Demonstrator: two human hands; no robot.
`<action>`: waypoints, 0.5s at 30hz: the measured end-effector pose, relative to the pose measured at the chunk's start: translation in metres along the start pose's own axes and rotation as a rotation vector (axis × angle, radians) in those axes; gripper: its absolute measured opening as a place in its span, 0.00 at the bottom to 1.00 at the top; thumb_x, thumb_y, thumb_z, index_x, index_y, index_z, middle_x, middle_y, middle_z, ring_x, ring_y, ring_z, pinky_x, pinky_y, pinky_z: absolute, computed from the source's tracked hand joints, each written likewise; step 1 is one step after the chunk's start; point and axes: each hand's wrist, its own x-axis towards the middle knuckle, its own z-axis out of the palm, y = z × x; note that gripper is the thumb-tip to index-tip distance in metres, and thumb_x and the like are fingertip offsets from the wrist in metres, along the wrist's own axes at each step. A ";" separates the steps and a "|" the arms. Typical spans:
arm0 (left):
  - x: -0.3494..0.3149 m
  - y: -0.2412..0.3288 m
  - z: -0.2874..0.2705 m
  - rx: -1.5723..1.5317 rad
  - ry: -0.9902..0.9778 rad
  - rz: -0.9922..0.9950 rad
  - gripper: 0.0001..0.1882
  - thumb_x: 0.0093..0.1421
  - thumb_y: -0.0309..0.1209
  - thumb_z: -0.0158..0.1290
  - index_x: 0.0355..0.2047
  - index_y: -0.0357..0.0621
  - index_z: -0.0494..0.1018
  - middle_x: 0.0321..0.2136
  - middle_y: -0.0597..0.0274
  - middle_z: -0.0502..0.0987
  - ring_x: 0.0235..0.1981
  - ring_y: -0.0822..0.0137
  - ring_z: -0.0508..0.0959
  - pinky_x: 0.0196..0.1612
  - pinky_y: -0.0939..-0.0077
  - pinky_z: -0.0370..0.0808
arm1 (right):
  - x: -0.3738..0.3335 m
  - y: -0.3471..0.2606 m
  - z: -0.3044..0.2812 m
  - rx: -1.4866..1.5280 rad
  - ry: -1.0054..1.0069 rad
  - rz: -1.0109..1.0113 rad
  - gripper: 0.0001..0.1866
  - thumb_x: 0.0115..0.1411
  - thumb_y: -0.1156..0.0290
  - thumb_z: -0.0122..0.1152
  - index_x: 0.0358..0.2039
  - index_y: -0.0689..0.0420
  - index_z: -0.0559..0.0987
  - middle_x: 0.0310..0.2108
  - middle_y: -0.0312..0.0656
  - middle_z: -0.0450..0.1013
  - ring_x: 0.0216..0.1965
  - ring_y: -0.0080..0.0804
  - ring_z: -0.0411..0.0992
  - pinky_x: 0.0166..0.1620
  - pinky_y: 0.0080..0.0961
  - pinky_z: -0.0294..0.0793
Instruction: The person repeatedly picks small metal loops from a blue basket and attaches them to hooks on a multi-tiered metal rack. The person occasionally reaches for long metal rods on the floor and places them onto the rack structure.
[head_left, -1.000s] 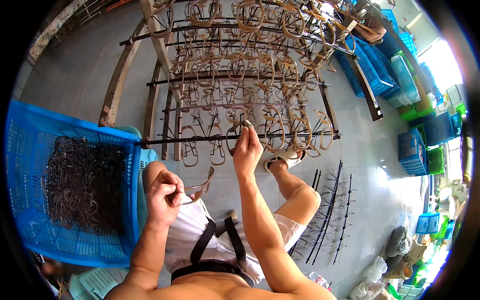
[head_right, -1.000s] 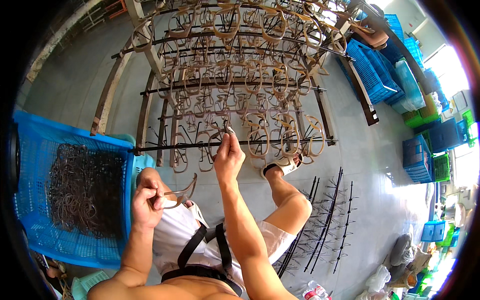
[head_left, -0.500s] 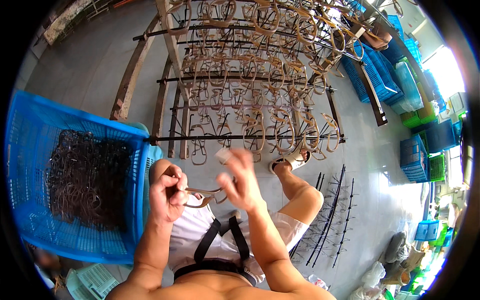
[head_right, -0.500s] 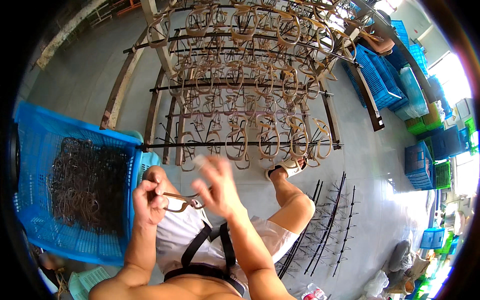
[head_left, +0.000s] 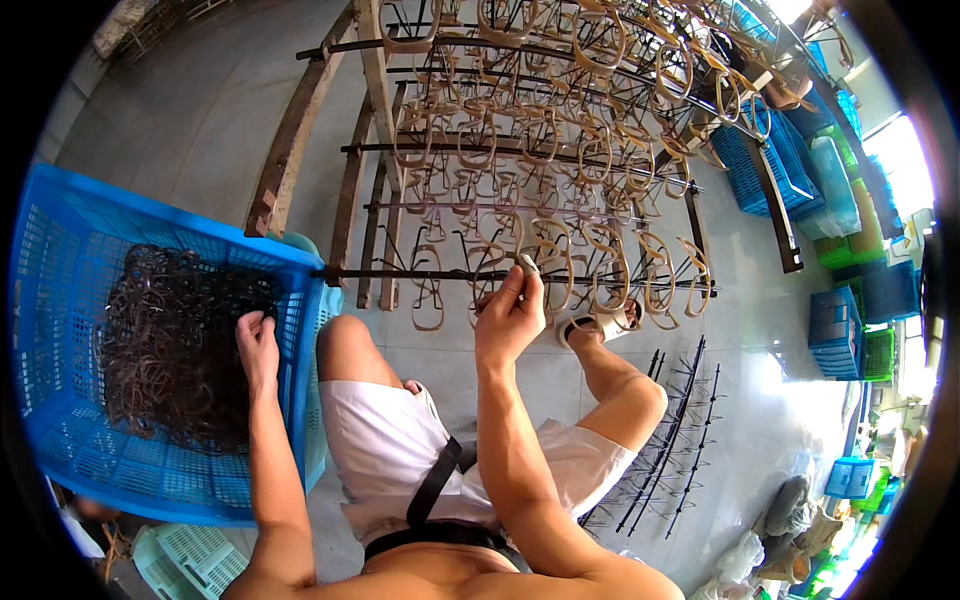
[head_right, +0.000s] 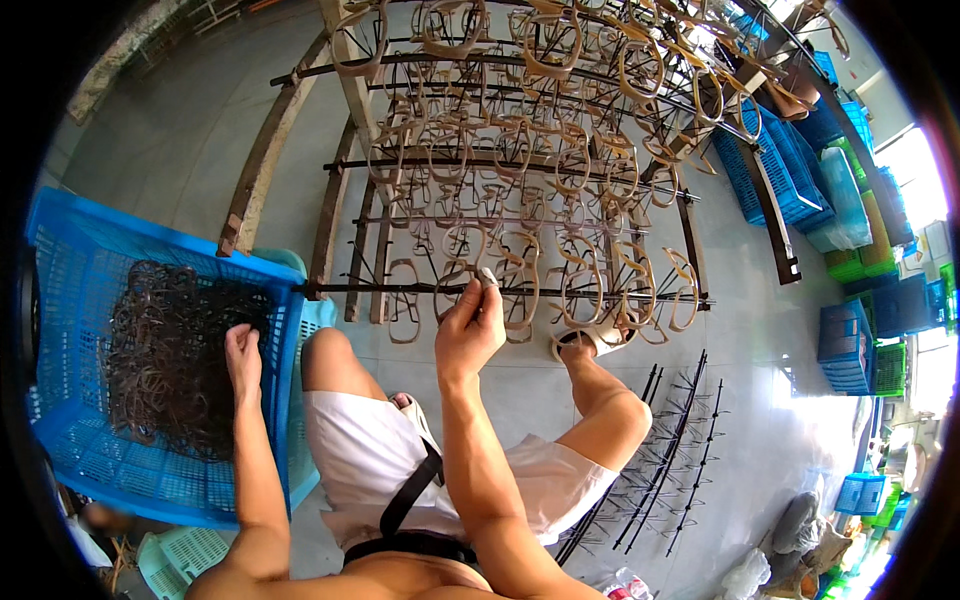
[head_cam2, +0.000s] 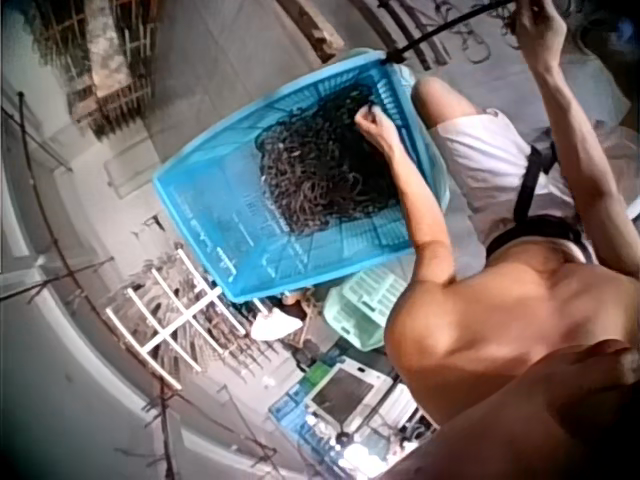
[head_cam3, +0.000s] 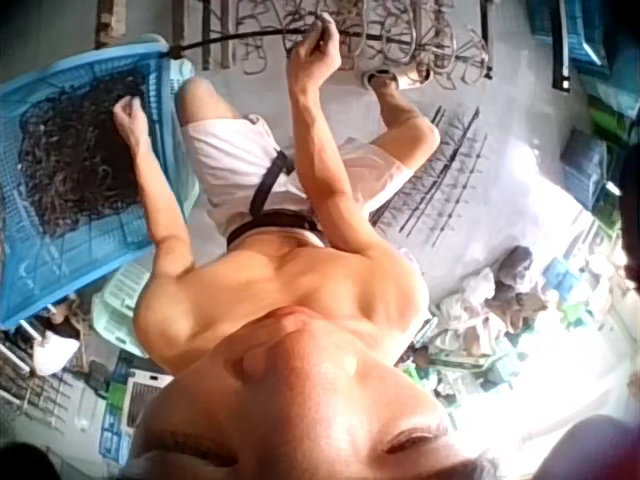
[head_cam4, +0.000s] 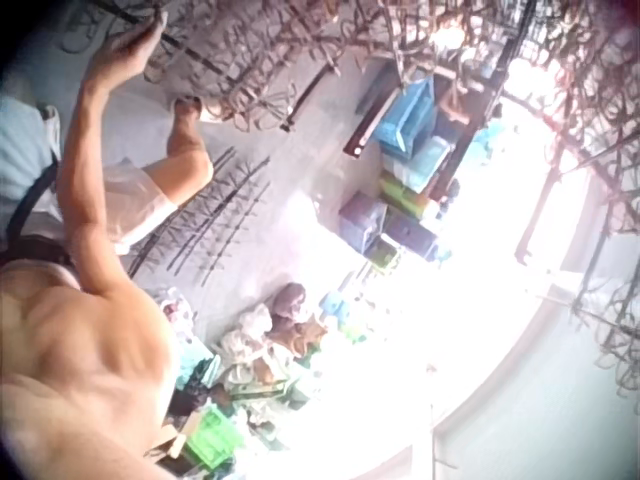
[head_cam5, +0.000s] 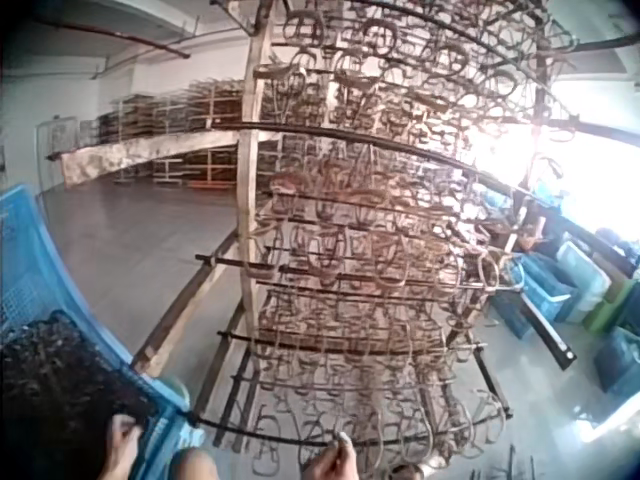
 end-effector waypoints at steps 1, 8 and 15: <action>0.018 -0.044 -0.001 0.223 0.107 0.029 0.19 0.56 0.35 0.50 0.45 0.38 0.67 0.43 0.47 0.69 0.44 0.54 0.70 0.49 0.64 0.67 | 0.000 -0.004 0.006 -0.049 -0.007 0.003 0.08 0.64 0.71 0.50 0.34 0.63 0.73 0.14 0.33 0.66 0.13 0.15 0.63 0.15 0.17 0.61; 0.054 -0.166 0.014 0.478 0.031 -0.233 0.28 0.51 0.36 0.54 0.50 0.37 0.62 0.50 0.43 0.57 0.48 0.42 0.65 0.51 0.59 0.65 | -0.003 -0.010 0.011 0.133 -0.013 0.265 0.15 0.65 0.66 0.47 0.23 0.59 0.69 0.13 0.33 0.67 0.12 0.17 0.65 0.15 0.16 0.61; 0.070 -0.160 0.021 0.695 -0.279 -0.077 0.22 0.54 0.34 0.52 0.46 0.33 0.66 0.46 0.39 0.67 0.48 0.45 0.69 0.49 0.60 0.67 | -0.004 -0.014 0.018 0.321 0.012 0.354 0.17 0.66 0.65 0.45 0.20 0.58 0.68 0.11 0.32 0.63 0.10 0.17 0.60 0.13 0.16 0.59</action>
